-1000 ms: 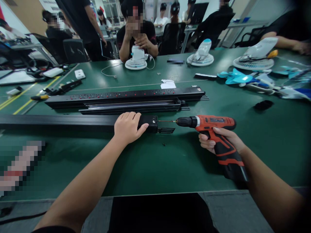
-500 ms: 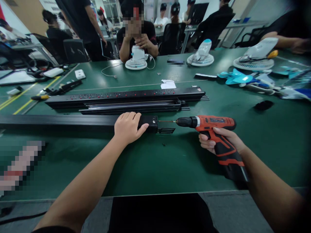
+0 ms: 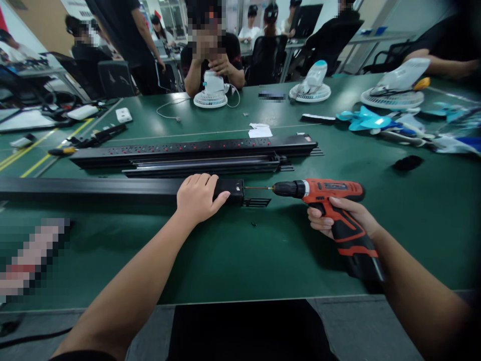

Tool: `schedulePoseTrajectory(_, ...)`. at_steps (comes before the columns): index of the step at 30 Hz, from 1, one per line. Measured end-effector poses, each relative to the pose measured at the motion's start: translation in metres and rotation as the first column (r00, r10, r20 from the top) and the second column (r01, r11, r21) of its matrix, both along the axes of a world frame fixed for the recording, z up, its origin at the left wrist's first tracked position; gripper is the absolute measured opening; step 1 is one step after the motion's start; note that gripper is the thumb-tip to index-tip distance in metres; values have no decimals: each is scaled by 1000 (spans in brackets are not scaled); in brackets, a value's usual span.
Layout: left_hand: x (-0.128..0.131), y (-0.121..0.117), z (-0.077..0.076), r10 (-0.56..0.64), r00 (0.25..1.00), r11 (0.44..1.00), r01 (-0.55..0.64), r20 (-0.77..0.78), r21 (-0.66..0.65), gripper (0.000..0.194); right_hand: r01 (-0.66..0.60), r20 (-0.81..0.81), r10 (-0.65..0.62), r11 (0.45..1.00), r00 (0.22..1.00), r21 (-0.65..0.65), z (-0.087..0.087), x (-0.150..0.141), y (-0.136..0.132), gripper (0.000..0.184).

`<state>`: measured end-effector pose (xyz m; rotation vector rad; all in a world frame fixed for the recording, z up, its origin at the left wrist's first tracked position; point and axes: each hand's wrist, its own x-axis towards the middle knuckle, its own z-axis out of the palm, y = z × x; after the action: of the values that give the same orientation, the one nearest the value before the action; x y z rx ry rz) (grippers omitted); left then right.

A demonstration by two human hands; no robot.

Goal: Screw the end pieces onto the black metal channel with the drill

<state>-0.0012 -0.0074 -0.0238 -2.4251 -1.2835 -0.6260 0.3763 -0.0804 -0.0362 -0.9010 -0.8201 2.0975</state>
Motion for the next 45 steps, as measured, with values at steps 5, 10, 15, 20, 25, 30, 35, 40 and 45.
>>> schedulePoseTrajectory(5,0,0,1,-2,1000,1000,2,14,-6,61,31,2,-31,999,1000,18,2,-3,-2,28)
schedulePoseTrajectory(10,0,0,0,-3,1000,1000,3,16,-8,60,51,8,-51,998,999,31,5,-6,-3,27)
schedulePoseTrajectory(15,0,0,0,3,1000,1000,-3,13,-5,60,27,11,-27,1000,1000,16,7,-6,-2,29)
schedulePoseTrajectory(20,1,0,1,10,1000,1000,-9,9,-18,58,4,31,-4,1000,1000,3,4,-3,-2,32)
schedulePoseTrajectory(25,0,0,0,13,1000,1000,-13,7,-17,59,-12,29,12,1000,999,-6,8,-6,-1,34)
schedulePoseTrajectory(30,0,0,0,11,1000,1000,-11,-2,-4,60,-21,19,21,1000,1000,-14,9,-7,-2,33)
schedulePoseTrajectory(35,0,-1,0,13,1000,1000,-13,6,-11,58,41,12,-41,999,999,2,7,-8,-3,29)
schedulePoseTrajectory(40,0,-1,0,15,1000,1000,-15,3,-5,56,24,34,-25,999,999,31,10,-10,-3,29)
schedulePoseTrajectory(45,0,0,1,16,1000,1000,-15,12,-25,57,-24,23,23,999,999,23,8,-7,-2,31)
